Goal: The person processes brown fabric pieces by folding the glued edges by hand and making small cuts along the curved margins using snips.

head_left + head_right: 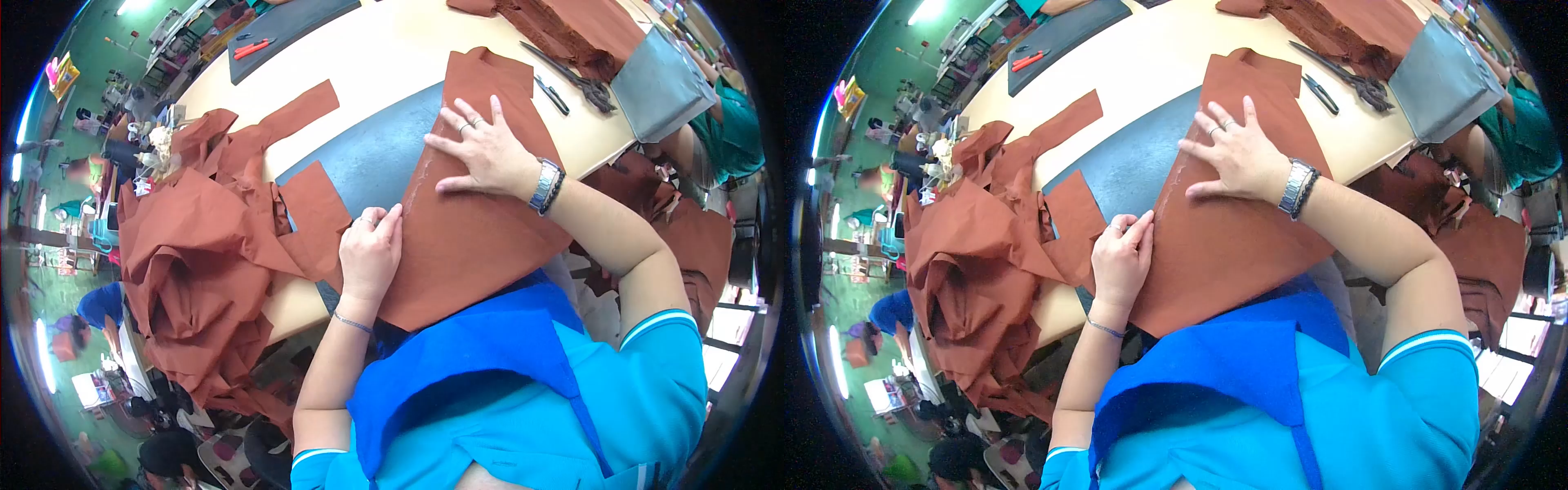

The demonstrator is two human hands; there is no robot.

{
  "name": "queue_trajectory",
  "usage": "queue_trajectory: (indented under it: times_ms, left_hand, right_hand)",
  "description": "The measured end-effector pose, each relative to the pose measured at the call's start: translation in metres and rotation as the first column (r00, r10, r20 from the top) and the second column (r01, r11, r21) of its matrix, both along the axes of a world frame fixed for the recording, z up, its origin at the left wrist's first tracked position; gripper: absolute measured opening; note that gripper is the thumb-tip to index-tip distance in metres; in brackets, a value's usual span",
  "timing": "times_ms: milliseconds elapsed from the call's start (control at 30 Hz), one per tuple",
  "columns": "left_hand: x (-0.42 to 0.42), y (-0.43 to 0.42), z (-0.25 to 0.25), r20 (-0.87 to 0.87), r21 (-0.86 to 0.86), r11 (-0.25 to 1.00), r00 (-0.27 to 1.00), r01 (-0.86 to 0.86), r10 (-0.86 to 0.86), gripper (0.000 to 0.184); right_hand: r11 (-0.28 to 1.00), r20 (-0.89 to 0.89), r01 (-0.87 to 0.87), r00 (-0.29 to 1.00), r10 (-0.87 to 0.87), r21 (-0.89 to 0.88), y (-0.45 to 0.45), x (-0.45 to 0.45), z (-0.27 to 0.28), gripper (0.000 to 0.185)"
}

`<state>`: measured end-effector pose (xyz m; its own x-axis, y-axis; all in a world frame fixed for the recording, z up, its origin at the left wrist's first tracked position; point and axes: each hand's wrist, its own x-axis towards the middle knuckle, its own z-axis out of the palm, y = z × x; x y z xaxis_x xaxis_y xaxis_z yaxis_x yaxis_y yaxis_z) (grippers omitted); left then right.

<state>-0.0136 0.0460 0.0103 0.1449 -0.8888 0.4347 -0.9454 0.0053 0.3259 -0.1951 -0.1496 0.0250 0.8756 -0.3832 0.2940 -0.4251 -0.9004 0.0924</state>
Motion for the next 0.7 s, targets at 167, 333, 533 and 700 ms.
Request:
queue_trajectory:
  times_ms: [167, 333, 533, 700]
  left_hand:
    - [0.004, -0.001, 0.003, -0.054, 0.045, 0.999, 0.998, 0.012, -0.01, 0.015]
    - [0.018, 0.017, 0.031, 0.021, 0.291, 0.956, 1.0, -0.028, 0.023, 0.017]
    - [0.036, 0.034, 0.037, 0.023, 0.396, 0.918, 1.0, 0.003, -0.013, 0.016]
    - [0.045, 0.041, 0.033, 0.198, 0.359, 0.932, 0.972, 0.045, -0.123, 0.024]
  right_hand:
    - [0.849, 0.219, -0.397, 0.915, 0.338, 0.349, 0.05, 0.02, -0.002, 0.063]
    - [0.865, 0.176, -0.363, 0.931, 0.32, 0.347, 0.07, 0.02, -0.012, 0.062]
    - [0.868, 0.066, -0.343, 0.937, 0.343, 0.36, 0.076, 0.021, -0.004, 0.062]
    - [0.875, -0.009, -0.314, 0.94, 0.341, 0.369, 0.081, 0.024, 0.0, 0.065]
